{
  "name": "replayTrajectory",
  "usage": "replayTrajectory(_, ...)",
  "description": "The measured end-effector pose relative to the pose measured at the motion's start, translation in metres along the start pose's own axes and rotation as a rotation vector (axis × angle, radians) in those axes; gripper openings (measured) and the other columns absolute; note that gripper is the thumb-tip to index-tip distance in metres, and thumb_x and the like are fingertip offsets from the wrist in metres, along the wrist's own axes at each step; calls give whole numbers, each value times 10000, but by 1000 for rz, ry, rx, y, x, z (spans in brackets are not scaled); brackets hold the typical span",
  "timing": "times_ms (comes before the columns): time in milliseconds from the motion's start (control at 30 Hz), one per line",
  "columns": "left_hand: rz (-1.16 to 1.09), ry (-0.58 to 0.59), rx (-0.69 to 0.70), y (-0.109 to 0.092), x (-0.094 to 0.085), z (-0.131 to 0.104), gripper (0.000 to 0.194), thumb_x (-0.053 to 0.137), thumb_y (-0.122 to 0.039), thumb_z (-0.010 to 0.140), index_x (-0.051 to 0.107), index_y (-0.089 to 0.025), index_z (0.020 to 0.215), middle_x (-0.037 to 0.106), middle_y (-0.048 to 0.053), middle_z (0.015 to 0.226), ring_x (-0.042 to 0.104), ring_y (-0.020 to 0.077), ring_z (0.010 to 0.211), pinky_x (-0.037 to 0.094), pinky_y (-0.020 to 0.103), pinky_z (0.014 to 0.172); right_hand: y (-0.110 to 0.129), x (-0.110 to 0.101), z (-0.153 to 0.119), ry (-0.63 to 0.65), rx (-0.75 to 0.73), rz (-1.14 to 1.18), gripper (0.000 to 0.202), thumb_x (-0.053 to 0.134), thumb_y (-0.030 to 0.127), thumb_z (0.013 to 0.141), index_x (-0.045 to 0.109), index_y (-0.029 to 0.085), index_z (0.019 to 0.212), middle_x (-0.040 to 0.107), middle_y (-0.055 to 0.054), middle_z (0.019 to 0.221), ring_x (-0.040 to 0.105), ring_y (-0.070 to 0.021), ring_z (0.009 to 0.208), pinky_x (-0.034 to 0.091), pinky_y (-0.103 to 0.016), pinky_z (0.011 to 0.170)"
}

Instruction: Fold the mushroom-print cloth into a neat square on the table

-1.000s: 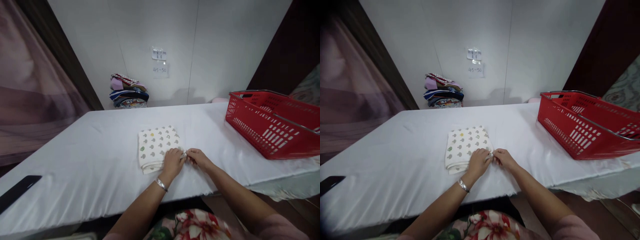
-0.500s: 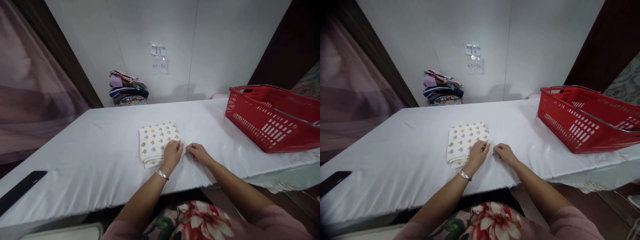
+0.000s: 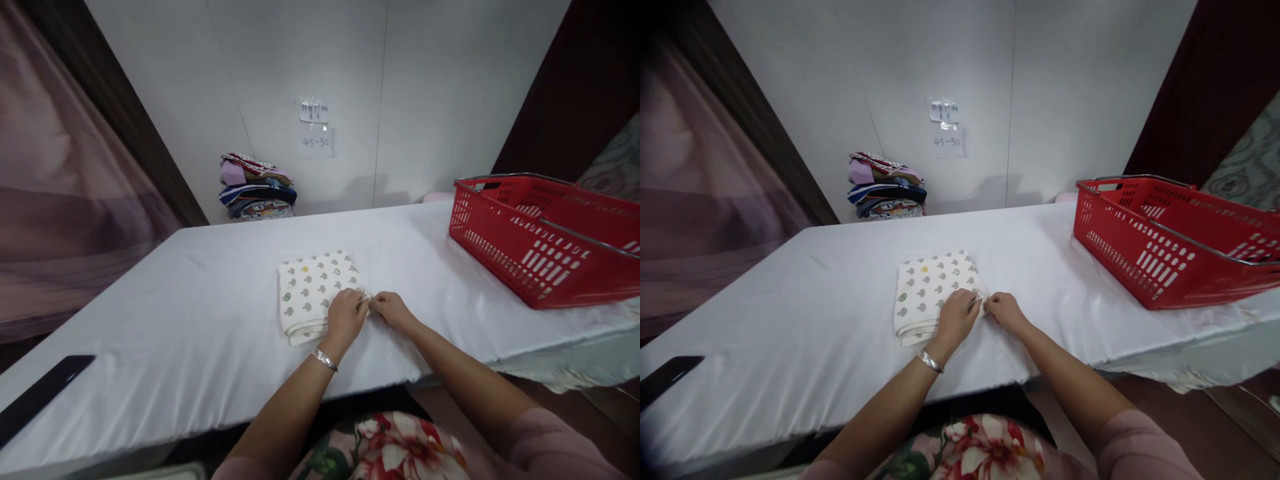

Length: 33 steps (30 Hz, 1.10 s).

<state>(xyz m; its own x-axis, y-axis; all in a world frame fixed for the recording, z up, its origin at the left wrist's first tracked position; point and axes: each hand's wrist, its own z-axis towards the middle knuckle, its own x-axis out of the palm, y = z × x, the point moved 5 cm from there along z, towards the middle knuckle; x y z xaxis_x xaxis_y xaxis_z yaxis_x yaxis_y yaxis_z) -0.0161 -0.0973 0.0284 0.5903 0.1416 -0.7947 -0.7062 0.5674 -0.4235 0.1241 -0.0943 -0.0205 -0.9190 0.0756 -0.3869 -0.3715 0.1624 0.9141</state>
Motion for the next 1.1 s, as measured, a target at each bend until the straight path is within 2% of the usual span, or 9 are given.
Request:
replayTrajectory(133,-41,2,-31,2,-1,0,116,502,-239,870,591,-207,802,591,20,827,522,162,829,408,285,728,3,-2,-2,2,19,-54,197,591,373,726,583,183,675,483,59,399,426,-96,350,305,-222,391)
replayTrajectory(267,-52,-5,-48,2,-3,0,124,499,-239,870,592,-208,794,593,17,828,526,158,836,407,278,725,7,-1,0,6,28,-119,199,590,378,732,570,190,669,452,63,370,419,-102,347,298,-229,402)
replayTrajectory(400,-44,4,-53,3,-6,1,149,482,-260,884,582,-209,785,586,13,817,529,153,831,402,272,714,7,0,1,-3,-7,-130,232,612,398,719,571,196,824,536,56,461,445,-102,389,307,-223,422)
replayTrajectory(533,-58,7,-57,3,-6,1,155,480,-267,887,573,-211,776,580,6,812,530,145,823,396,261,689,3,0,-2,-43,4,-141,275,647,381,687,520,208,859,616,35,578,504,-106,469,321,-211,448)
replayTrajectory(667,-50,12,-52,2,-5,1,164,477,-265,889,562,-207,761,577,5,804,529,146,814,386,258,679,1,3,-5,-45,5,-164,232,633,356,702,489,211,812,609,34,576,497,-100,450,313,-210,440)
replayTrajectory(933,28,22,-21,1,-1,-1,121,504,-220,861,548,-200,751,577,5,806,521,150,791,370,265,678,-2,14,2,80,65,-186,90,494,288,803,475,200,799,545,50,484,422,-91,346,288,-213,403)
replayTrajectory(1100,49,46,-8,-2,-4,-3,93,498,-227,868,557,-202,801,580,7,846,521,152,805,380,265,688,8,14,2,25,-36,-309,26,481,207,799,494,199,819,569,37,551,475,-99,476,302,-205,488)
